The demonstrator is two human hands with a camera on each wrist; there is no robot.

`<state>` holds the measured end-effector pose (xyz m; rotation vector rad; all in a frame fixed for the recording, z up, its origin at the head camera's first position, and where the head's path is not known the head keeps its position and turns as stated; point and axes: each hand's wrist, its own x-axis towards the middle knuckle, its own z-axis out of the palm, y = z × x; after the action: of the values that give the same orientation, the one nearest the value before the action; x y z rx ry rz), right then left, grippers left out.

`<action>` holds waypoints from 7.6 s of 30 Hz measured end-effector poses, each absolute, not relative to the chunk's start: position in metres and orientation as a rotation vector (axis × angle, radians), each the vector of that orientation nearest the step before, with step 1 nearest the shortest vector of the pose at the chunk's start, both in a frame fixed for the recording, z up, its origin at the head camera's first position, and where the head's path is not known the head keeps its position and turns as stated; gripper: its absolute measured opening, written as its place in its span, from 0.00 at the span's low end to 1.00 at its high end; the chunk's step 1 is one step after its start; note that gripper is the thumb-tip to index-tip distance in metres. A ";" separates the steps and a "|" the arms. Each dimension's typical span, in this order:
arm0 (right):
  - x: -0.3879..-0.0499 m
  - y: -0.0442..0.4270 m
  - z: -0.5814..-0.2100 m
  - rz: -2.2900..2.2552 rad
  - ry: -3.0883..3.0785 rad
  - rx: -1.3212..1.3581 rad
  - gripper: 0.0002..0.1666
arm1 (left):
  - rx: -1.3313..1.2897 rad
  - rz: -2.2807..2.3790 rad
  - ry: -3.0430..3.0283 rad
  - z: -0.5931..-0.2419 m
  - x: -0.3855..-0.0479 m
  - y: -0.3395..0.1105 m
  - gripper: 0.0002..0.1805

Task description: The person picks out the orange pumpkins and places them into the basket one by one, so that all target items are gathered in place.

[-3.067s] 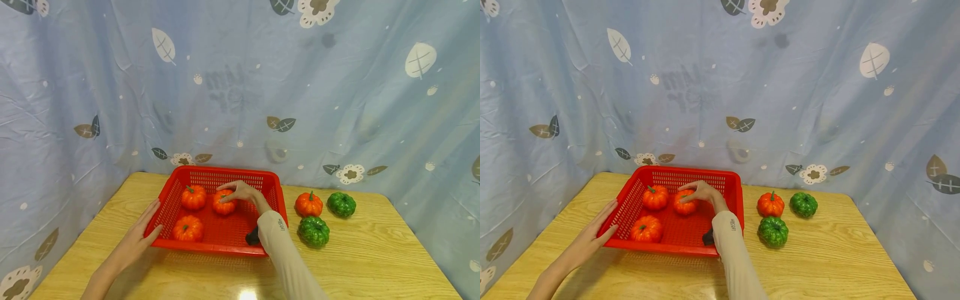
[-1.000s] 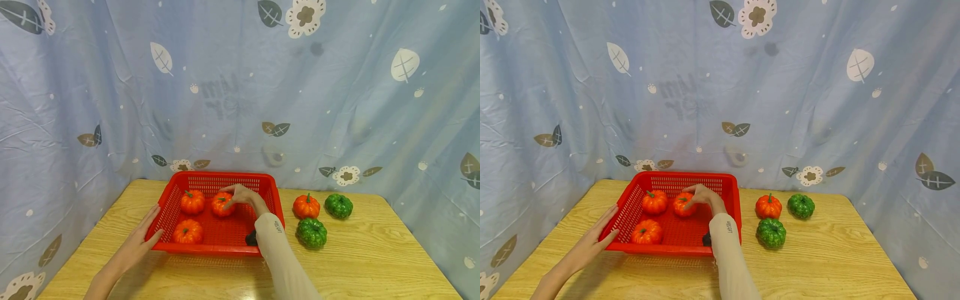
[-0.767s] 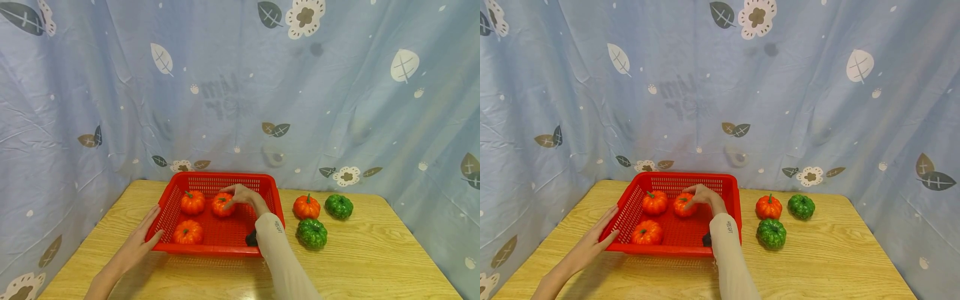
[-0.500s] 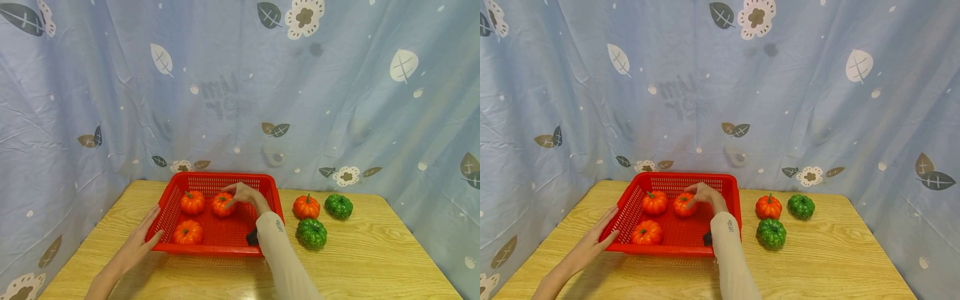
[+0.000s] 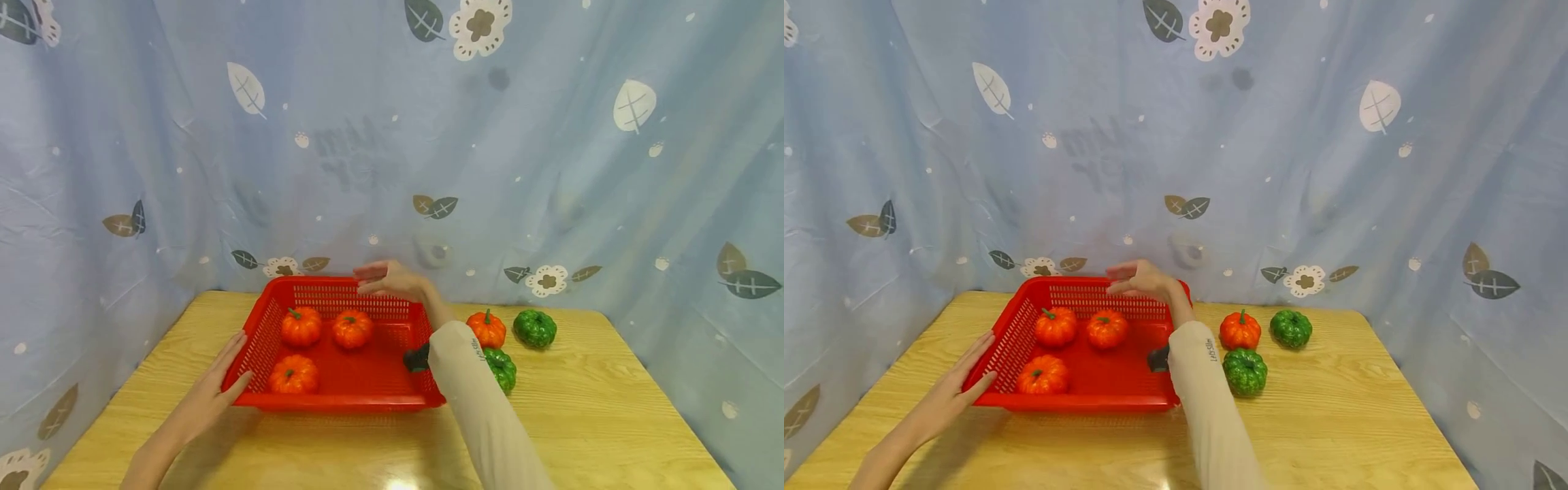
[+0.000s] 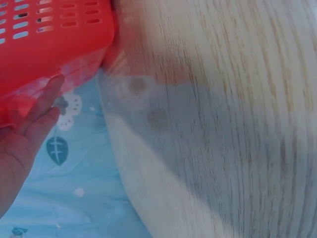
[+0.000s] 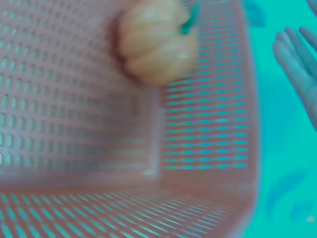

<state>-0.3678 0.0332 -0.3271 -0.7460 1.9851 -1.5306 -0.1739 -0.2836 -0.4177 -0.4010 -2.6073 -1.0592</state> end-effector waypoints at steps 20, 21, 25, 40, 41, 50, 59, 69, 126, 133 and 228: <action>-0.317 0.250 -0.354 -1.665 2.114 -0.865 0.34 | -0.414 -1.007 -2.612 -0.420 -0.178 -0.287 0.35; -0.317 0.260 -0.362 -1.672 2.123 -0.842 0.35 | -0.414 -1.011 -2.610 -0.421 -0.178 -0.287 0.35; -0.320 0.286 -0.391 -1.695 2.172 -0.743 0.40 | -0.418 -1.000 -2.594 -0.422 -0.177 -0.288 0.35; -0.351 0.284 -0.434 -1.699 2.195 -0.631 0.50 | -0.436 -1.014 -2.573 -0.424 -0.178 -0.287 0.34; -0.353 0.283 -0.435 -1.677 2.199 -0.624 0.50 | -0.429 -1.010 -2.581 -0.424 -0.178 -0.287 0.35; -0.364 0.283 -0.440 -1.541 2.201 -0.628 0.50 | -0.420 -1.024 -2.577 -0.422 -0.177 -0.285 0.34; -0.369 0.272 -0.440 -1.534 2.178 -0.609 0.49 | -0.419 -1.025 -2.558 -0.421 -0.179 -0.287 0.34; -0.370 0.267 -0.444 -1.544 2.221 -0.543 0.51 | -0.445 -1.019 -2.538 -0.424 -0.179 -0.286 0.34; -0.270 0.155 -0.354 -1.806 2.227 -0.735 0.35 | -0.434 -1.016 -2.577 -0.425 -0.178 -0.288 0.35; -0.274 0.122 -0.372 -1.684 2.196 -0.826 0.35 | -0.408 -1.058 -2.586 -0.421 -0.180 -0.285 0.35; -0.294 0.032 -0.413 -0.995 2.124 -1.164 0.34 | -0.350 -1.073 -2.600 -0.420 -0.175 -0.282 0.35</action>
<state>-0.2936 0.0321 -0.4126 -1.1644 2.1241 -0.9949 -0.1748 -0.2823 -0.4200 -0.3504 -2.5998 -1.0728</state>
